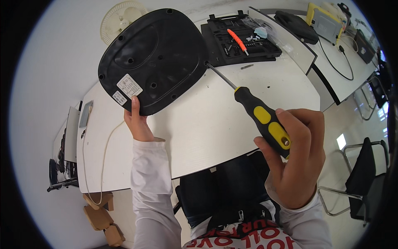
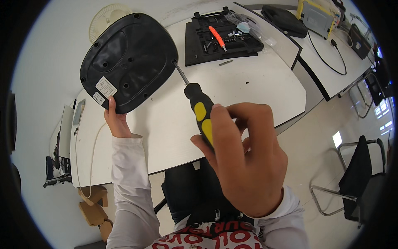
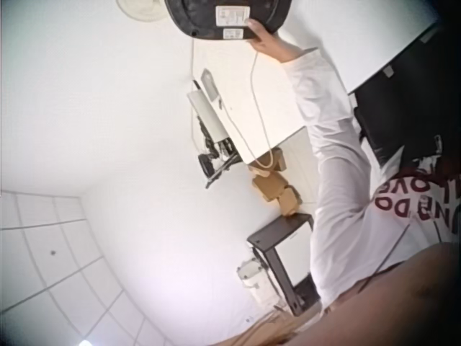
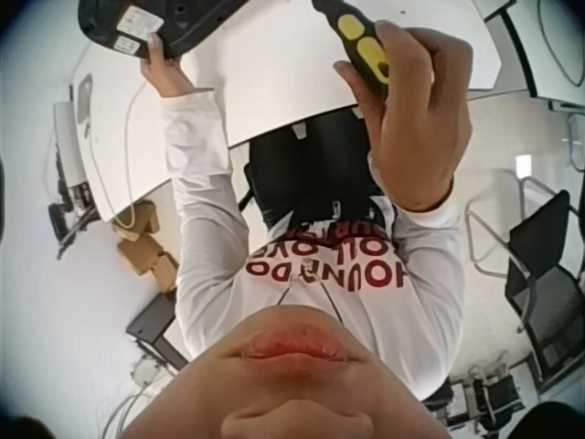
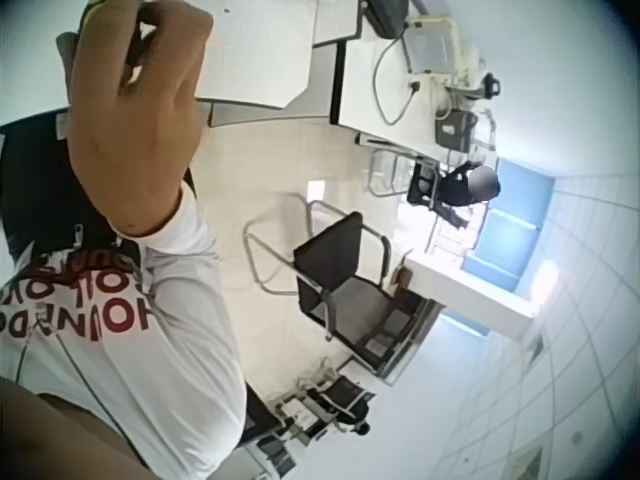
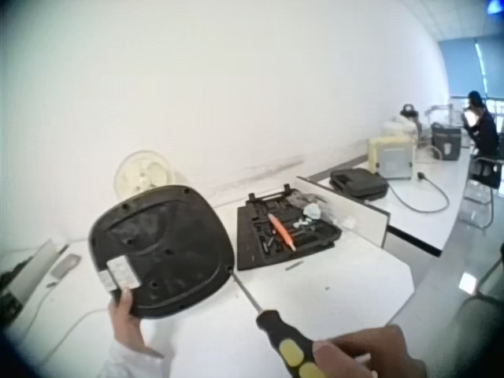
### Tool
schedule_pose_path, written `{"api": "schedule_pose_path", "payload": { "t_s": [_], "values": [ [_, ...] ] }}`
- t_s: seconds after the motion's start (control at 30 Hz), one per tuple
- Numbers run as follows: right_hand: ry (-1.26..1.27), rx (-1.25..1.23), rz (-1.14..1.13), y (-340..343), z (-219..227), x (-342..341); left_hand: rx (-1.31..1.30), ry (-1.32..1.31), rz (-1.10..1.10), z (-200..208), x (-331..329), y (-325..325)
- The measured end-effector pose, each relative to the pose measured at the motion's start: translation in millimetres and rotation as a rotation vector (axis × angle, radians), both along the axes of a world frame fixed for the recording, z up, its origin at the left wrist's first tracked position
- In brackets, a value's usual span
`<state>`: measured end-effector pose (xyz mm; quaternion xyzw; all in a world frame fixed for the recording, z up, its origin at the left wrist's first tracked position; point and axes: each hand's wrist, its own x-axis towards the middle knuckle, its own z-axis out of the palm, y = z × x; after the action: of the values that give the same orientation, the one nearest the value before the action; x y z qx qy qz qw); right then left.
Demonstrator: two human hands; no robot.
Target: The person uses a screwdriver to repeatedly insert and tighten screws into the underside of a black plastic device base. The person rotates the device and places removed screws on the table while continuing to fasten additional screws.
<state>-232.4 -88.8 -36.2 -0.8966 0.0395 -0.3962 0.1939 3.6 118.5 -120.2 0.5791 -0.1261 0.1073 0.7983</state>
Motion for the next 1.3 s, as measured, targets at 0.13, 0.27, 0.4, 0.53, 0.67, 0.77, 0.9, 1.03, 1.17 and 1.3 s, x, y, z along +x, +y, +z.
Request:
{"api": "schedule_pose_path", "payload": {
  "t_s": [0.13,0.27,0.4,0.53,0.67,0.77,0.9,1.03,1.17,1.3],
  "values": [
    [0.000,-0.027,0.041,0,6,0,0.023,0.000,-0.007,0,1,-3],
    [-0.025,-0.020,0.081,-3,11,1,0.037,-0.016,-0.016,-1,5,-3],
    [-0.041,-0.016,0.096,-2,8,6,0.000,-0.017,-0.023,-1,2,-2],
    [-0.033,0.013,0.070,-1,9,7,0.000,-0.034,-0.021,-2,2,1],
    [0.122,0.082,-0.069,-4,13,3,0.009,-0.029,-0.026,-3,2,-4],
    [0.099,0.138,-0.085,-14,6,5,0.033,-0.034,-0.026,-3,-2,-8],
    [-0.022,0.194,-0.063,-16,-13,5,0.060,-0.023,0.001,-6,-3,-9],
    [0.103,0.150,-0.167,-27,-21,2,0.052,-0.017,0.010,-13,-3,-8],
    [0.082,0.177,-0.202,-32,-33,6,0.132,-0.043,-0.015,-19,-4,-9],
    [0.001,0.154,-0.113,-18,-38,5,0.125,-0.060,-0.018,-15,-13,-19]
  ]
}}
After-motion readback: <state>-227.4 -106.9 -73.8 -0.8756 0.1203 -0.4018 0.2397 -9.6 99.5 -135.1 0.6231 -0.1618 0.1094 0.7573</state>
